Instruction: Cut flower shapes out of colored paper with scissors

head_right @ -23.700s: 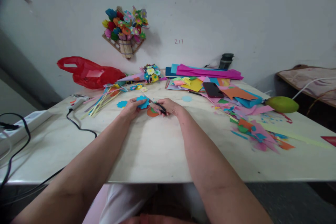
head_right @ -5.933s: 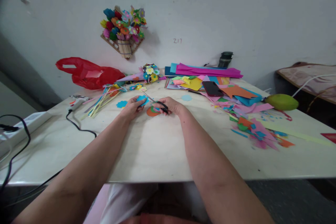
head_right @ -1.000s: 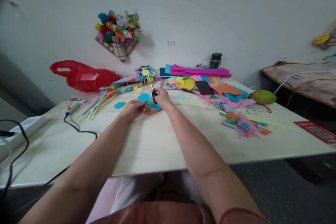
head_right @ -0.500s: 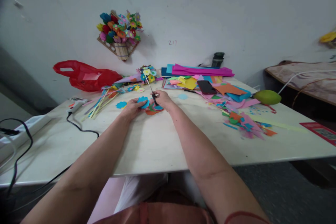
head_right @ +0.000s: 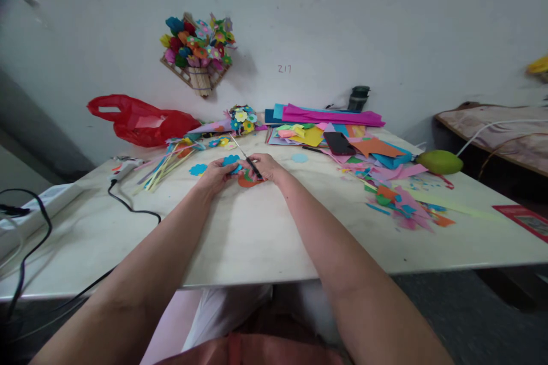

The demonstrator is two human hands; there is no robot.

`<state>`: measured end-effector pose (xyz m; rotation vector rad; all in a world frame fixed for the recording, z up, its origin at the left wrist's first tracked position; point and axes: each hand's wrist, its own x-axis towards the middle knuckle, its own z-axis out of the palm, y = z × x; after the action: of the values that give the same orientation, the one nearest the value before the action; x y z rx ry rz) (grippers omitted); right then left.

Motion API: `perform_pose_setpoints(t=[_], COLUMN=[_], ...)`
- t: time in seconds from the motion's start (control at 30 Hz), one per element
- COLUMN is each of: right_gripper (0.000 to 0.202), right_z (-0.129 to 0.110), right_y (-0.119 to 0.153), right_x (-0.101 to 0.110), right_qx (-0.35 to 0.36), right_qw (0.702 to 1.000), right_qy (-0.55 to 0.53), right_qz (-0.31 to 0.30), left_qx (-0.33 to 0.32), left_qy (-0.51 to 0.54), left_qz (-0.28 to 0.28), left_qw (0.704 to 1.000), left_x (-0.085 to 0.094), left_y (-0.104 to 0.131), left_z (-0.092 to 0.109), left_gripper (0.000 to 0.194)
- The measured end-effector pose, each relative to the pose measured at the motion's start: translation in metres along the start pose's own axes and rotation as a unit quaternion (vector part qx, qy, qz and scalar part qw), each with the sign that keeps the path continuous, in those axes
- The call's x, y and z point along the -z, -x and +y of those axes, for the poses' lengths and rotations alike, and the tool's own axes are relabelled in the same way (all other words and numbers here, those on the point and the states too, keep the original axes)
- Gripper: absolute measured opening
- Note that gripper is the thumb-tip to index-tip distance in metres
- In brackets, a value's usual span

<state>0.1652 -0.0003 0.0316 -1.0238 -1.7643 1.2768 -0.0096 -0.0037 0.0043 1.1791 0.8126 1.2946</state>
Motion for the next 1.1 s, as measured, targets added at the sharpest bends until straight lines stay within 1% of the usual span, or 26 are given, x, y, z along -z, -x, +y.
perform_pose_setpoints(t=[0.07,0.17,0.27,0.37,0.47,0.57,0.67,0.77,0.97,1.1], right_gripper=[0.023,0.020,0.019,0.025,0.032,0.036,0.036,0.037,0.036,0.034], right_z=[0.000,0.000,0.002,0.008,0.014,0.016,0.016,0.014,0.008,0.009], right_y=[0.006,0.016,0.024,0.024,0.022,0.022,0.024,0.026,0.030,0.030], right_x=[0.004,0.008,0.009,0.009,0.009,0.009,0.008,0.008,0.009,0.009], right_qx=[-0.002,-0.015,-0.021,-0.005,-0.014,-0.015,-0.010,-0.018,-0.044,-0.035], right_qw=[1.000,0.999,0.998,0.999,0.998,0.998,0.998,0.998,0.996,0.997], right_qy=[0.014,0.037,0.033,0.042,0.053,0.060,0.061,0.064,0.076,0.069], right_qz=[0.009,0.033,0.044,0.025,0.015,0.010,0.005,0.006,-0.004,-0.020], left_qx=[0.005,0.014,0.020,0.022,0.023,0.018,0.014,0.010,0.009,0.008], left_qy=[0.002,-0.005,-0.009,-0.005,-0.009,-0.007,0.006,0.018,0.033,0.038], left_qz=[0.005,-0.001,-0.003,0.006,0.006,0.001,-0.005,-0.005,0.008,0.012], left_qw=[1.000,1.000,1.000,1.000,1.000,1.000,1.000,1.000,0.999,0.999], left_x=[0.000,0.001,0.001,0.000,-0.001,-0.001,0.000,0.001,-0.003,-0.005], left_y=[0.000,0.000,0.000,0.001,0.002,0.003,0.002,0.000,0.000,0.000], left_z=[0.000,0.000,0.000,0.001,0.002,0.002,0.002,0.000,0.000,0.001], left_gripper=[0.024,0.023,0.021,0.018,0.018,0.021,0.025,0.027,0.029,0.027])
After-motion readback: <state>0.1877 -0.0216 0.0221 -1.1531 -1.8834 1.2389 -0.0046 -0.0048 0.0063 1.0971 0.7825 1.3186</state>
